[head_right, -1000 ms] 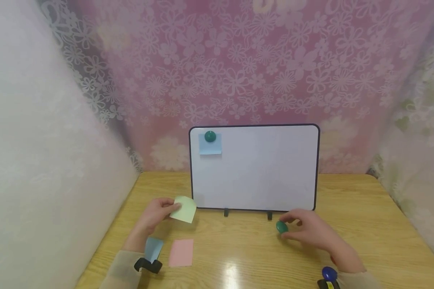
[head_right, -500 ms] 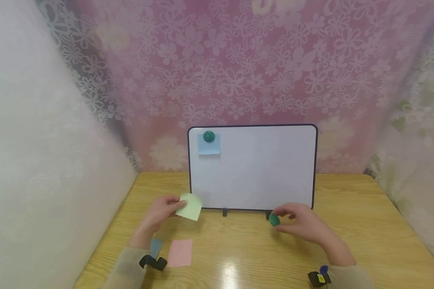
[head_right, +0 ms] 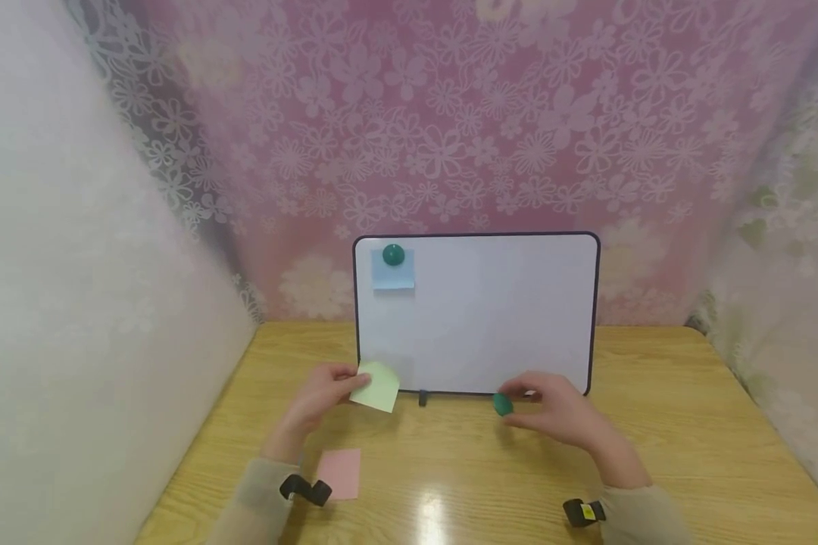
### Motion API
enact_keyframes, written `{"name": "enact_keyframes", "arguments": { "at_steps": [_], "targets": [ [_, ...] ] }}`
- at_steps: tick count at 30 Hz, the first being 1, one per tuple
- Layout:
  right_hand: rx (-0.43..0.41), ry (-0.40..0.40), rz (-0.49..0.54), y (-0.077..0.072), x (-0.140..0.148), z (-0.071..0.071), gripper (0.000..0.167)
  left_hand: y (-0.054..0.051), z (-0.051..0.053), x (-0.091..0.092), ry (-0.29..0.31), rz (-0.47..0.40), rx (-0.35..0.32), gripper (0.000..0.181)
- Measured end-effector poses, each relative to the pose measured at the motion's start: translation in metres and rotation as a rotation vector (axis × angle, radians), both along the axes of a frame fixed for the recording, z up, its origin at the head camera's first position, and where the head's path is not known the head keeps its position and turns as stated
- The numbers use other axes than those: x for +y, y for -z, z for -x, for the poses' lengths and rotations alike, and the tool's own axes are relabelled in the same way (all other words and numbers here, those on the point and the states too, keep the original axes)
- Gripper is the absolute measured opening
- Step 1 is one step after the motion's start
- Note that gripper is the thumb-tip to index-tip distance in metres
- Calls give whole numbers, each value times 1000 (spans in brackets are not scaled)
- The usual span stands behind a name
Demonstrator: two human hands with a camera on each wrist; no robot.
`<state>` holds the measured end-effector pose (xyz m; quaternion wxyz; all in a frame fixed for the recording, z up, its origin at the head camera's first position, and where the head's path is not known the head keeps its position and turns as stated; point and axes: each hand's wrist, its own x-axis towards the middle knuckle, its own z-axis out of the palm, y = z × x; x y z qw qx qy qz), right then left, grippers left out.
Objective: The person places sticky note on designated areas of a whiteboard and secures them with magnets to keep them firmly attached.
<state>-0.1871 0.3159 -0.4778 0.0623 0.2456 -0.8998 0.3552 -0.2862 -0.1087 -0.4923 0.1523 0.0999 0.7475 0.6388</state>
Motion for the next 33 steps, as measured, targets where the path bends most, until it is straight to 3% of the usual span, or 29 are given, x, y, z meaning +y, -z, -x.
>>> {"name": "enact_keyframes", "arguments": {
  "at_steps": [17,24,33],
  "targets": [
    [5,-56,19,0,-15,19,38,-1,-8,42,53,4,28,26],
    [59,-38,18,-2,-18,24,39,-1,-9,59,50,-40,12,26],
    [58,-48,51,-8,-22,27,39,-6,-10,76,69,-101,-1,30]
  ]
}}
